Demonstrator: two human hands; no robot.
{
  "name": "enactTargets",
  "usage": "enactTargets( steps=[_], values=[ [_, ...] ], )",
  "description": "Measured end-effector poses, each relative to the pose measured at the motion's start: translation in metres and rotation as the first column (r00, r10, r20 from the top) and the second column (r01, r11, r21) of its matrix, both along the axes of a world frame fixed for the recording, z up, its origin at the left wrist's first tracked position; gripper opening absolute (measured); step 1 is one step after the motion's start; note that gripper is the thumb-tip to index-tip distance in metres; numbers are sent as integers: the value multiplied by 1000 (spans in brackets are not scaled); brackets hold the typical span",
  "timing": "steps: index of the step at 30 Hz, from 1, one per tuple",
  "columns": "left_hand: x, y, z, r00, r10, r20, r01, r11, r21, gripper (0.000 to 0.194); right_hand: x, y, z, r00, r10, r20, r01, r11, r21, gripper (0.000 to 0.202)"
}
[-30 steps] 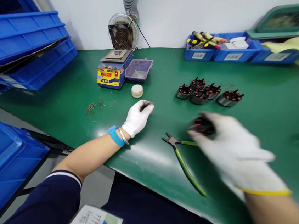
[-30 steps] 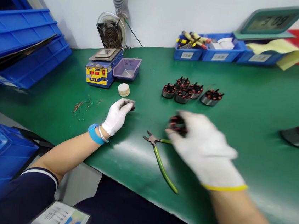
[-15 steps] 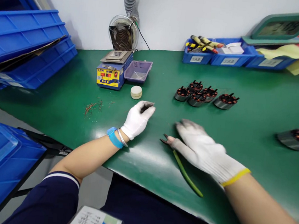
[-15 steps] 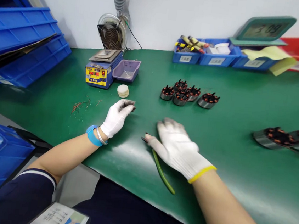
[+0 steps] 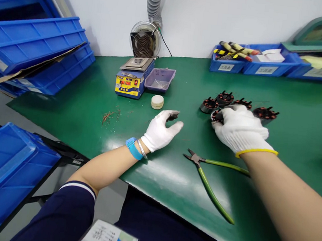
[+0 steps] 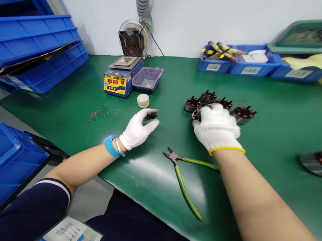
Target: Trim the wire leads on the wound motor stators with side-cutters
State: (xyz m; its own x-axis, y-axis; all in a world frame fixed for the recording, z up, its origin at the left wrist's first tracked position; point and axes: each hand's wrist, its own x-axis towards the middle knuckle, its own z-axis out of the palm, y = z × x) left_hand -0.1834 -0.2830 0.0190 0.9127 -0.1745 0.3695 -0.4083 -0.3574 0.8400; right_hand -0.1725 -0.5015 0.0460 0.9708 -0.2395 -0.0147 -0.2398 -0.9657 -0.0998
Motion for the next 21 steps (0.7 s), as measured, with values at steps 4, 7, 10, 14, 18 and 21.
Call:
enactTargets(
  steps=[4, 7, 10, 14, 18, 21],
  values=[
    [1, 2, -1, 995, -98, 5, 95, 972, 216, 36, -30, 15, 7, 998, 49, -33, -47, 997, 60, 45],
    [-6, -1, 3, 924, -383, 0, 316, 762, 566, 45, -49, 10, 5, 998, 47, -43, -43, 996, 79, 43],
    [-19, -5, 16, 834, -546, -79, 385, 473, 793, 45, -56, -2, -5, 999, 34, -34, -28, 988, 151, 40],
    [-30, 1, 38, 942, -312, -126, 245, 378, 893, 50, -59, -10, -12, 992, 125, 13, -123, 949, 291, 36],
    [-28, 10, 44, 996, -77, -39, 69, 431, 900, 46, -72, -15, -2, 978, 176, 113, -203, 926, 318, 59],
    [-25, 6, 31, 986, -166, 24, 90, 644, 760, 61, -89, -22, 2, 990, 107, 94, -124, 971, 206, 78]
  ],
)
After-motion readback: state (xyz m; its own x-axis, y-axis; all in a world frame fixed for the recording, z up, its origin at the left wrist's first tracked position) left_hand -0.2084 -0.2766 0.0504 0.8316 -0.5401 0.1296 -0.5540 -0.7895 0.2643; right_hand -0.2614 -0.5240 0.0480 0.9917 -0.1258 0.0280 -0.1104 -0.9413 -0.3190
